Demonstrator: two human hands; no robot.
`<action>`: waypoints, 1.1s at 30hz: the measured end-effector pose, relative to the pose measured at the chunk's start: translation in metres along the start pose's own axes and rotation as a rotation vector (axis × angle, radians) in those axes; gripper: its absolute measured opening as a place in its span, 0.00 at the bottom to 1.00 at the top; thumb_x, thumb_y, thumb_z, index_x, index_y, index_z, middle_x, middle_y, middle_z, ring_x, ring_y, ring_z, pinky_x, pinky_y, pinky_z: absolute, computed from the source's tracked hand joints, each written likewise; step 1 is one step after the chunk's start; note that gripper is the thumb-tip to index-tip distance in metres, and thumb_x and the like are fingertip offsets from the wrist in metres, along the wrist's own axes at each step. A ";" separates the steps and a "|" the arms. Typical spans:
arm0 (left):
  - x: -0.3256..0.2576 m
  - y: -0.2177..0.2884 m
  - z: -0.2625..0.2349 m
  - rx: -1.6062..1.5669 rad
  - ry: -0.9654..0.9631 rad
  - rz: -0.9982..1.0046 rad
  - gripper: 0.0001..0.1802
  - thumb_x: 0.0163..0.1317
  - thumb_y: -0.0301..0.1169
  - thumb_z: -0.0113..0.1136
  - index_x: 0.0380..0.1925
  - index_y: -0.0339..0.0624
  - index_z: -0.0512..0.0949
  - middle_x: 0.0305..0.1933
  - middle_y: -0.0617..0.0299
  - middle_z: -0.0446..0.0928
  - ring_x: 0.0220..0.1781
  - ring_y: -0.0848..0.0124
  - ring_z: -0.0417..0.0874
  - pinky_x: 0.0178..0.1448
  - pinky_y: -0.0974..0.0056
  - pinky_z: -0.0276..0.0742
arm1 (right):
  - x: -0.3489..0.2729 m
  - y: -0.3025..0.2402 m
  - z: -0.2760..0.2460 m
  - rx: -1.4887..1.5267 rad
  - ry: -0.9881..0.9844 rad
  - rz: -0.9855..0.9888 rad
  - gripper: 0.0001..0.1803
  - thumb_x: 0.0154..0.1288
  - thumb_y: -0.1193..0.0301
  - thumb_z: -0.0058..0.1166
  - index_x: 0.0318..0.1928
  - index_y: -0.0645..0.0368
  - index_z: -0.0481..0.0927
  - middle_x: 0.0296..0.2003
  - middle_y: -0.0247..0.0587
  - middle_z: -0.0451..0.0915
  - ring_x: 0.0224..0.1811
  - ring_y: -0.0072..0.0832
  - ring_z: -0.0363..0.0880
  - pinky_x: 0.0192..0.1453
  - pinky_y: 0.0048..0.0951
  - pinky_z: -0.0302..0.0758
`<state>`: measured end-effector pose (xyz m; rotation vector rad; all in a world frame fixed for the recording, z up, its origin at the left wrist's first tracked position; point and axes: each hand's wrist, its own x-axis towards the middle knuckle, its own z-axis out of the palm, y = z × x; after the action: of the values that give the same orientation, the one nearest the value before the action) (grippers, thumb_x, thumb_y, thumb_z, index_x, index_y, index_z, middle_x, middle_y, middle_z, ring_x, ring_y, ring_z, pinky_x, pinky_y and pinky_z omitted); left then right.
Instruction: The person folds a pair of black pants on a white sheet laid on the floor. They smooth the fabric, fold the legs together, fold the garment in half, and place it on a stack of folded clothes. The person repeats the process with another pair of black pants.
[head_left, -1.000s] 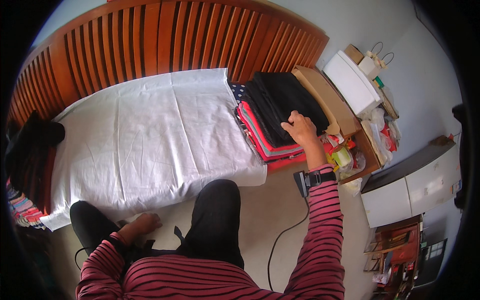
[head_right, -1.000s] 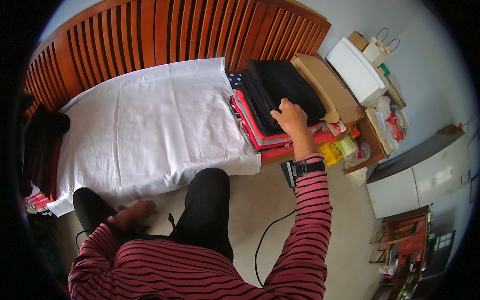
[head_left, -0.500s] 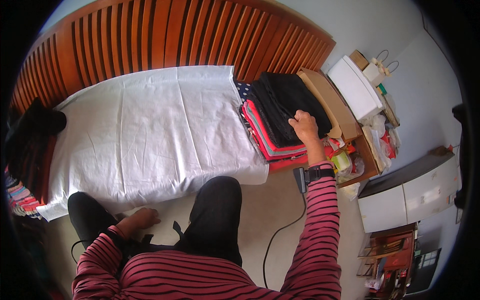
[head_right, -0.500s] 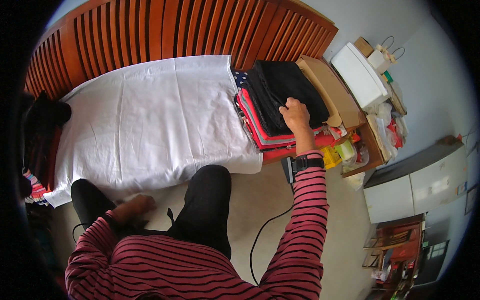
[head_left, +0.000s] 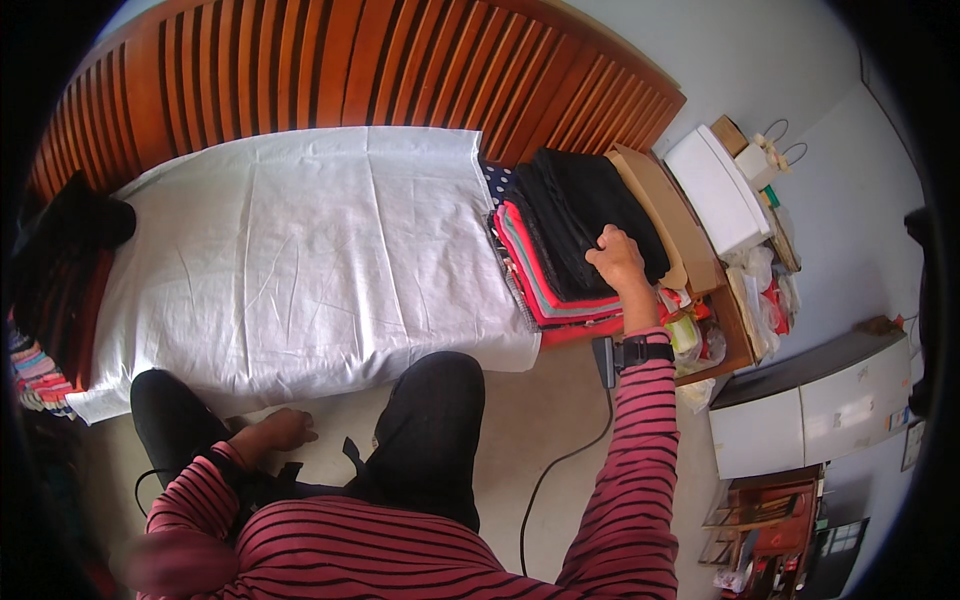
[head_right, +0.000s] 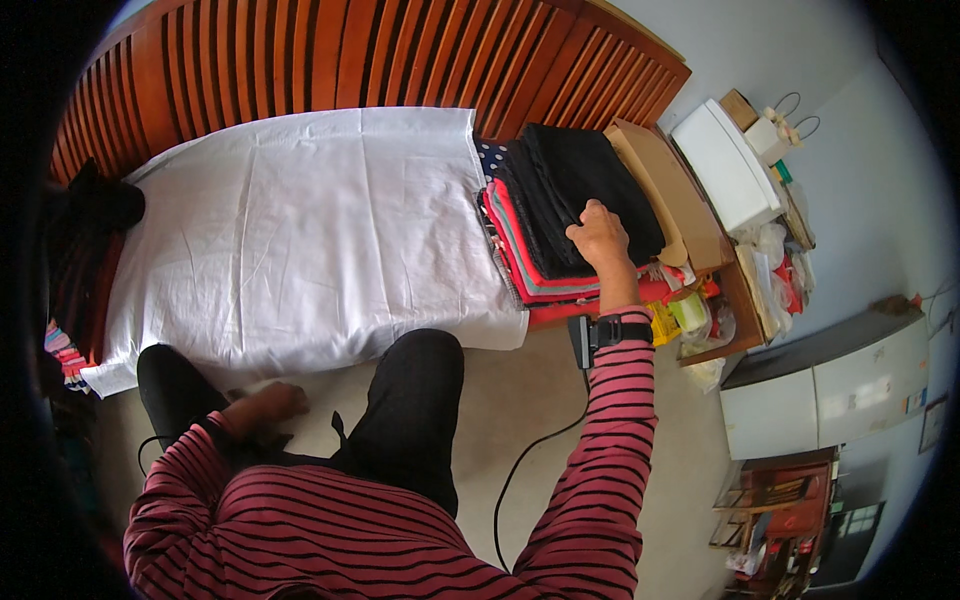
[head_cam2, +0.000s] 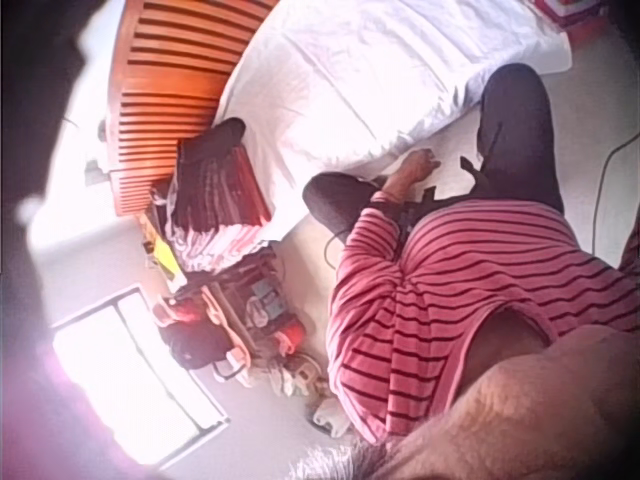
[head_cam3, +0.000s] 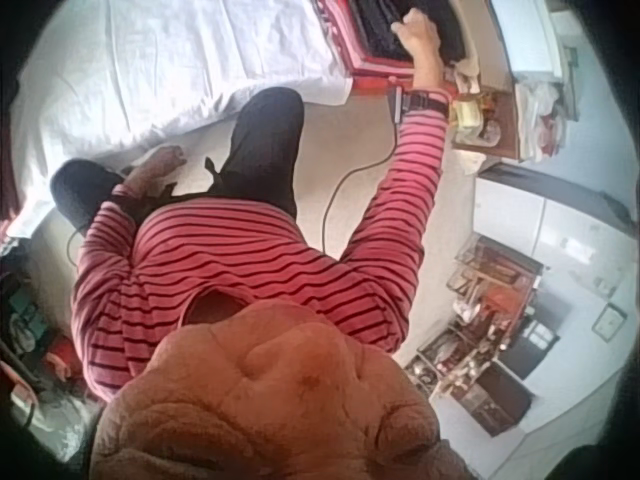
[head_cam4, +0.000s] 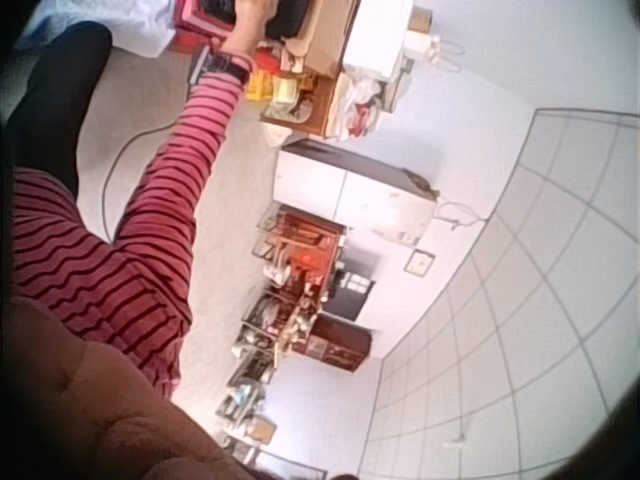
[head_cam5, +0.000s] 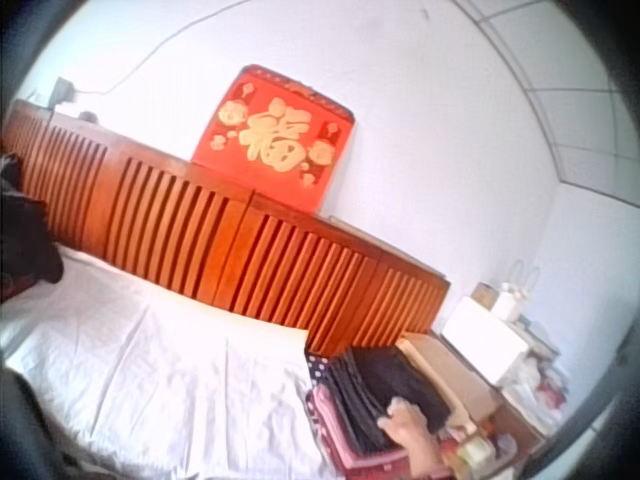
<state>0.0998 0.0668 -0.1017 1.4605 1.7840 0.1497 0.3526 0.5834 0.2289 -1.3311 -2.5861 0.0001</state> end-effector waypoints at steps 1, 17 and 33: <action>0.000 0.000 0.001 -0.007 0.004 -0.010 0.22 0.62 0.46 0.60 0.43 0.37 0.80 0.41 0.43 0.82 0.45 0.44 0.82 0.53 0.48 0.76 | 0.000 -0.003 0.000 -0.021 0.004 -0.003 0.14 0.52 0.67 0.62 0.37 0.60 0.77 0.34 0.50 0.83 0.43 0.50 0.83 0.46 0.45 0.78; -0.001 -0.001 0.003 -0.017 -0.012 -0.054 0.23 0.62 0.46 0.61 0.46 0.37 0.80 0.42 0.43 0.82 0.46 0.44 0.83 0.53 0.48 0.76 | 0.012 0.016 0.018 0.232 0.156 0.023 0.11 0.56 0.69 0.64 0.29 0.64 0.78 0.29 0.50 0.83 0.35 0.47 0.84 0.44 0.40 0.80; -0.013 0.026 -0.022 -0.053 -0.082 -0.172 0.25 0.62 0.46 0.62 0.51 0.37 0.78 0.49 0.44 0.82 0.52 0.46 0.81 0.57 0.50 0.76 | 0.018 0.001 0.010 0.028 -0.012 -0.134 0.13 0.63 0.63 0.57 0.35 0.62 0.80 0.34 0.48 0.84 0.34 0.45 0.85 0.39 0.41 0.82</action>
<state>0.1058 0.0729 -0.0657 1.2519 1.8154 0.0478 0.3414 0.5992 0.2228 -1.1488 -2.6698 0.0214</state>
